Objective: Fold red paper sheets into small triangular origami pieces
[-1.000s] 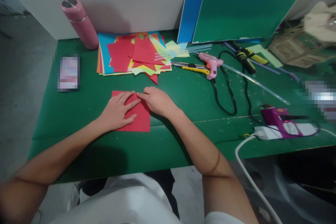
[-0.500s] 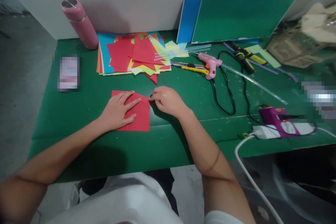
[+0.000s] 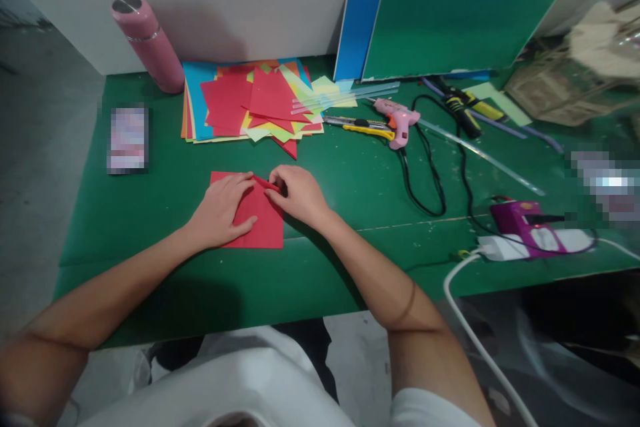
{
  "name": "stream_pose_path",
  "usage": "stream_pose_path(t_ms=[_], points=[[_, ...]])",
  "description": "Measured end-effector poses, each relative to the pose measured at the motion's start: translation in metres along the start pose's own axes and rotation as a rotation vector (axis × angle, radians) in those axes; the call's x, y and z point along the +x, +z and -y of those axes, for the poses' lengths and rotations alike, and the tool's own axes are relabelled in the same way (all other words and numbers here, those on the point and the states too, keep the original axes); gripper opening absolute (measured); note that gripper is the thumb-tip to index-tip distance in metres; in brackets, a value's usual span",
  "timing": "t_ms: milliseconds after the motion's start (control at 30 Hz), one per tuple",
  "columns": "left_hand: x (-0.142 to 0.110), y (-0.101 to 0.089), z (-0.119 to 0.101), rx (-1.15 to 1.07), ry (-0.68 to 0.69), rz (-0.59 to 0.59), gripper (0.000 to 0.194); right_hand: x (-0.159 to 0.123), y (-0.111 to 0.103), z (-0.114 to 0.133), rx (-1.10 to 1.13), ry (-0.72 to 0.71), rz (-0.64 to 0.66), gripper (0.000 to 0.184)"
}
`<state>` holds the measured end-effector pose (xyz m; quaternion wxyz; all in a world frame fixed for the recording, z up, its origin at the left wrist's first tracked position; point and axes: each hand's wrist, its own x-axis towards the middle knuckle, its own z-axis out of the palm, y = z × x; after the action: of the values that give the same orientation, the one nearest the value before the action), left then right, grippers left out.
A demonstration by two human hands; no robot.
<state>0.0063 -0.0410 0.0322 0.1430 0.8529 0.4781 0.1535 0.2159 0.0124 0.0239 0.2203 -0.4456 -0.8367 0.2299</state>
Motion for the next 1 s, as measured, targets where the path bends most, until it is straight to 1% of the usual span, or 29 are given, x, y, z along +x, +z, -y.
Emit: stream_pose_path(t_ms=[100,133,233,333,467,567,633,733,833,1000], points=[[0.0,-0.001,0.001,-0.026,0.01,0.0,0.059,-0.002,0.001,0.004,0.035,-0.023,0.001,0.002],[0.0,-0.001,0.002,-0.033,0.012,0.003,0.059,-0.003,0.001,0.004,0.023,-0.036,-0.001,0.002],[0.0,0.0,0.004,-0.043,0.019,0.007,0.058,-0.005,0.0,0.003,-0.035,-0.083,-0.01,0.01],[0.0,0.001,0.005,-0.004,0.021,0.01,0.058,-0.007,0.0,0.001,-0.092,-0.131,-0.018,0.015],[0.0,0.003,0.004,0.056,0.03,0.038,0.059,-0.008,-0.002,-0.001,-0.183,-0.215,0.031,0.019],[0.0,0.003,0.003,0.07,0.027,0.047,0.057,-0.009,-0.005,0.001,-0.216,-0.25,0.071,0.038],[-0.001,0.003,0.003,0.077,0.018,0.049,0.057,-0.008,-0.007,0.002,-0.22,-0.263,0.088,0.044],[-0.001,0.004,0.002,0.098,0.014,0.061,0.057,-0.007,-0.009,0.001,-0.244,-0.27,0.105,0.044],[-0.001,0.004,0.002,0.123,0.017,0.073,0.057,-0.007,-0.012,0.0,-0.291,-0.294,0.145,0.038],[-0.001,0.003,0.002,0.145,0.021,0.092,0.055,-0.011,-0.026,-0.001,-0.291,-0.296,0.241,0.029]])
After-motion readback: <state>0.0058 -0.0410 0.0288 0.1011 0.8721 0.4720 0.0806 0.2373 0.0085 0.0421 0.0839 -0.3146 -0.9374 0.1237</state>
